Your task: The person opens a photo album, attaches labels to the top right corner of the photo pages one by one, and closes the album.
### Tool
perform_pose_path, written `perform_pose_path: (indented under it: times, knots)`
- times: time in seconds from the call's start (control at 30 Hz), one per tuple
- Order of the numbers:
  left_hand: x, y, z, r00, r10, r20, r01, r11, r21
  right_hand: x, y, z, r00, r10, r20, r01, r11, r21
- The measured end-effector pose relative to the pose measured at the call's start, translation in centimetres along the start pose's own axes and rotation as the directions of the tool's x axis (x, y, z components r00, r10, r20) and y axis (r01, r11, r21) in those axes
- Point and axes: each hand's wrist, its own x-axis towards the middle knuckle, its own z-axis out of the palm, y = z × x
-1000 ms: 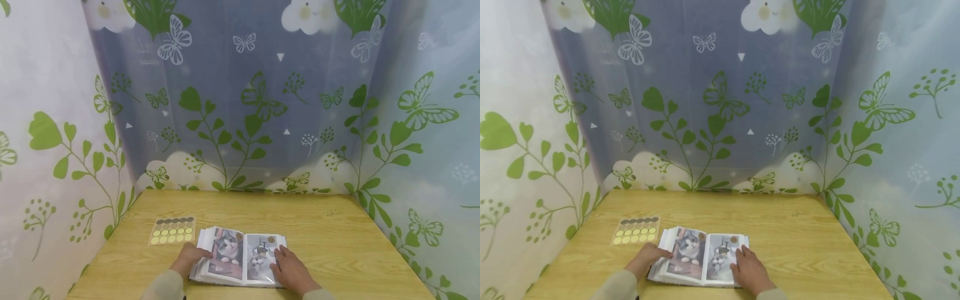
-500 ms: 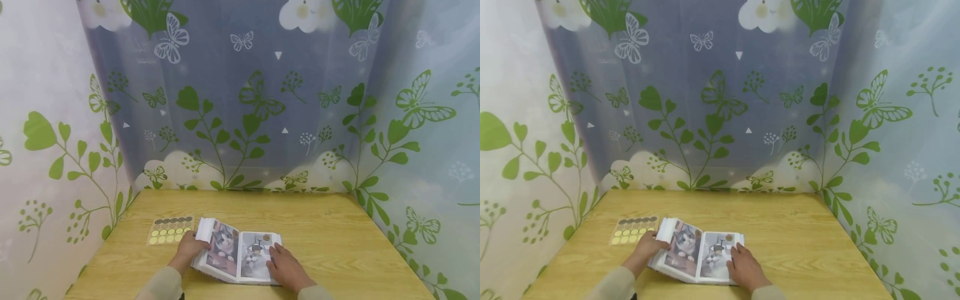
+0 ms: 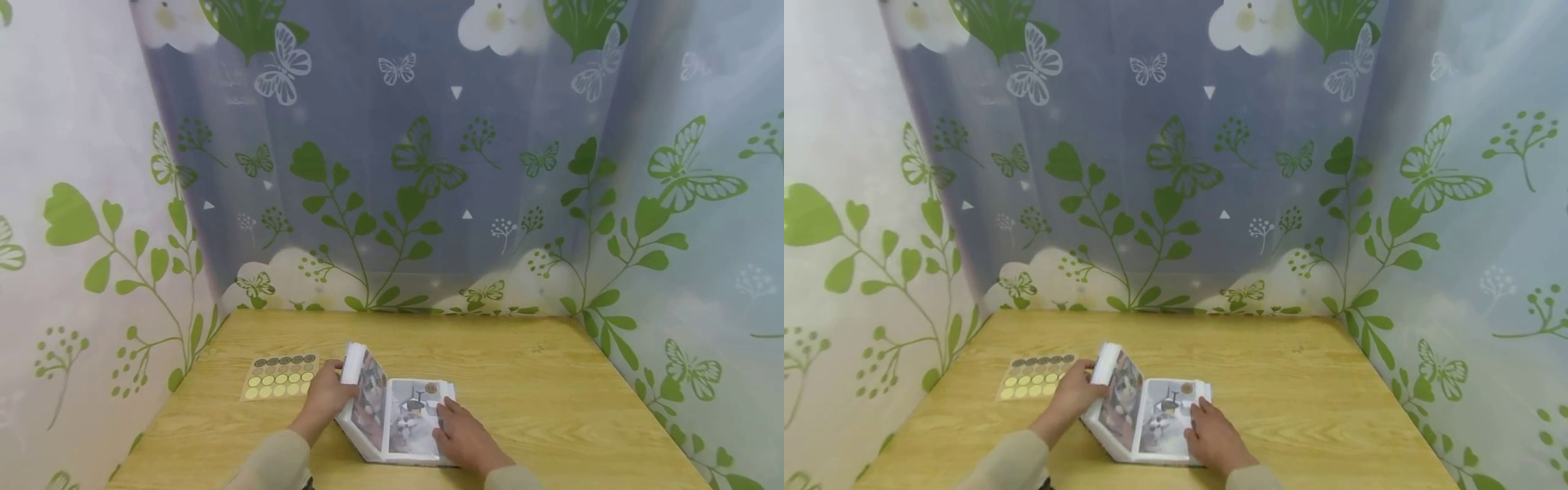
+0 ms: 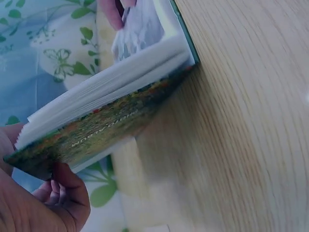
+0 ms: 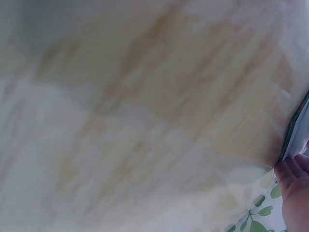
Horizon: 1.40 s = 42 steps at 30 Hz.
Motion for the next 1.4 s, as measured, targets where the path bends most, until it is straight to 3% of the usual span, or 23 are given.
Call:
perform_pose_path:
  times: [0.23,0.33,0.57,0.73,0.83,0.97,1.07,1.13,1.2,1.4]
  knots:
    - [-0.5,1.9,2.3,0.992,0.098,0.082,-0.098,0.995,-0.013,-0.3,1.3,-0.1,0.998,-0.009,-0.056,0.008,1.000,-0.012]
    - [-0.6,2.3,3.3,0.983,0.125,0.134,-0.123,0.992,-0.024,-0.6,2.0,-0.3,0.996,0.025,-0.087,-0.025,1.000,-0.001]
    - [-0.5,2.1,5.2,0.962,0.168,0.214,-0.164,0.986,-0.038,-1.1,3.4,-1.3,0.976,0.046,-0.215,-0.067,0.994,-0.092]
    - [-0.8,1.4,6.1,0.952,0.193,0.239,-0.187,0.981,-0.048,-1.3,4.3,-2.5,0.968,0.109,-0.225,-0.131,0.988,-0.083]
    - [-0.9,0.8,6.5,0.935,0.221,0.278,-0.218,0.975,-0.042,-1.4,4.9,-3.0,0.966,0.134,-0.220,-0.157,0.984,-0.090]
    - [-1.1,-0.4,7.0,0.892,0.229,0.390,-0.254,0.967,0.012,-1.6,5.5,-3.5,0.963,0.162,-0.214,-0.184,0.979,-0.087]
    - [-1.5,-1.5,7.5,0.860,0.212,0.464,-0.315,0.936,0.156,-1.6,5.9,-3.7,0.962,0.175,-0.209,-0.196,0.977,-0.083]
    - [-1.9,-2.1,7.8,0.851,0.212,0.481,-0.361,0.901,0.241,-1.7,6.0,-3.8,0.962,0.181,-0.207,-0.199,0.977,-0.073]
    - [-2.1,-2.3,8.2,0.852,0.224,0.473,-0.401,0.861,0.313,-1.7,6.0,-3.8,0.962,0.177,-0.206,-0.194,0.979,-0.066]
    - [-2.5,-1.7,8.8,0.863,0.238,0.445,-0.433,0.802,0.411,-1.8,5.9,-3.6,0.966,0.169,-0.194,-0.183,0.982,-0.056]
